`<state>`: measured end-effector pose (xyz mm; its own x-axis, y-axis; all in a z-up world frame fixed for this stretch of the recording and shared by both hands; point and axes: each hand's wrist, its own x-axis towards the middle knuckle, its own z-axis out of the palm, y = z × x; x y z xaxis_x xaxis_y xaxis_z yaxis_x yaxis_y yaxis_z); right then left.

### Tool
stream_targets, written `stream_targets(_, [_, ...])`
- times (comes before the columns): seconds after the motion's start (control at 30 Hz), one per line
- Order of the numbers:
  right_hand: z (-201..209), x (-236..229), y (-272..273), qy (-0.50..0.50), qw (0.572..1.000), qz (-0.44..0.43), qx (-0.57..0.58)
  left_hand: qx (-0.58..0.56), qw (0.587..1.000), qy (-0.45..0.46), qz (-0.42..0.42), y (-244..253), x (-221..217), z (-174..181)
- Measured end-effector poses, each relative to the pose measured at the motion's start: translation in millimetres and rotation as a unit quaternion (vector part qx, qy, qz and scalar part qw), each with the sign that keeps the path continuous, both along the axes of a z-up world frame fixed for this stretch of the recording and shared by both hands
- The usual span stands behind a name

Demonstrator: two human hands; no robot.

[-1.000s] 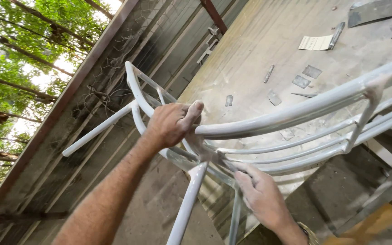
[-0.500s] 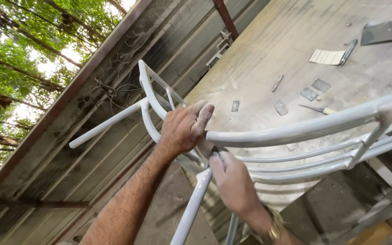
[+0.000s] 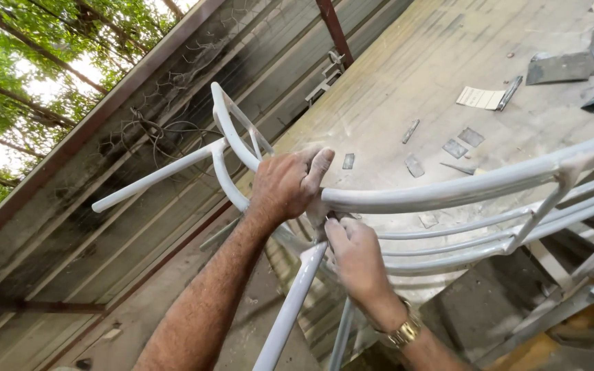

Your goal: Sanding and preparing a metal chair frame for painting or repair.

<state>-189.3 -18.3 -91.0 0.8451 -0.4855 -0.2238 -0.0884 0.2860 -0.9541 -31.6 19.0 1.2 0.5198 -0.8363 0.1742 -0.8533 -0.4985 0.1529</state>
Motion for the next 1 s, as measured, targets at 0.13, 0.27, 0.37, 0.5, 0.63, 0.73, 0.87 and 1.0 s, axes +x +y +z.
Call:
stream_targets(0.13, [-29.7, 4.9, 15.0, -0.187, 0.962, -0.091, -0.178, 0.052, 0.998, 0.008, 0.032, -0.2, 5.0, 6.8])
stream_targets(0.27, [-50.3, 38.4, 8.9, -0.166, 0.946, -0.037, 0.277, -0.033, 0.999, -0.021, -0.001, 4.5, 2.7, -3.1])
stream_targets(0.37, [6.8, -0.7, 15.4, -0.064, 0.964, -0.026, 0.256, -0.072, 0.997, 0.013, -0.024, 9.3, 7.4, -7.1])
stream_targets(0.5, [-22.0, 12.3, 11.3, -0.089, 0.970, -0.044, 0.222, 0.018, 1.000, 0.012, 0.004, 4.4, 9.0, -1.9])
stream_targets(0.63, [-42.8, 3.9, 10.0, -0.127, 0.970, 0.018, 0.205, -0.032, 0.999, 0.002, -0.023, 5.3, 11.3, 2.1])
stream_targets(0.73, [-30.0, 5.3, 11.1, -0.145, 0.962, 0.018, 0.229, -0.004, 1.000, 0.017, -0.007, 9.0, 12.3, -3.5])
stream_targets(0.87, [-37.1, 9.2, 15.2, -0.131, 0.962, 0.006, 0.238, -0.028, 0.999, -0.016, -0.028, 7.2, 9.5, -1.3])
stream_targets(1.0, [-46.2, -47.9, -2.3, -0.042, 0.974, 0.007, 0.221, 0.034, 0.999, 0.023, 0.019, 9.2, 9.7, -16.7])
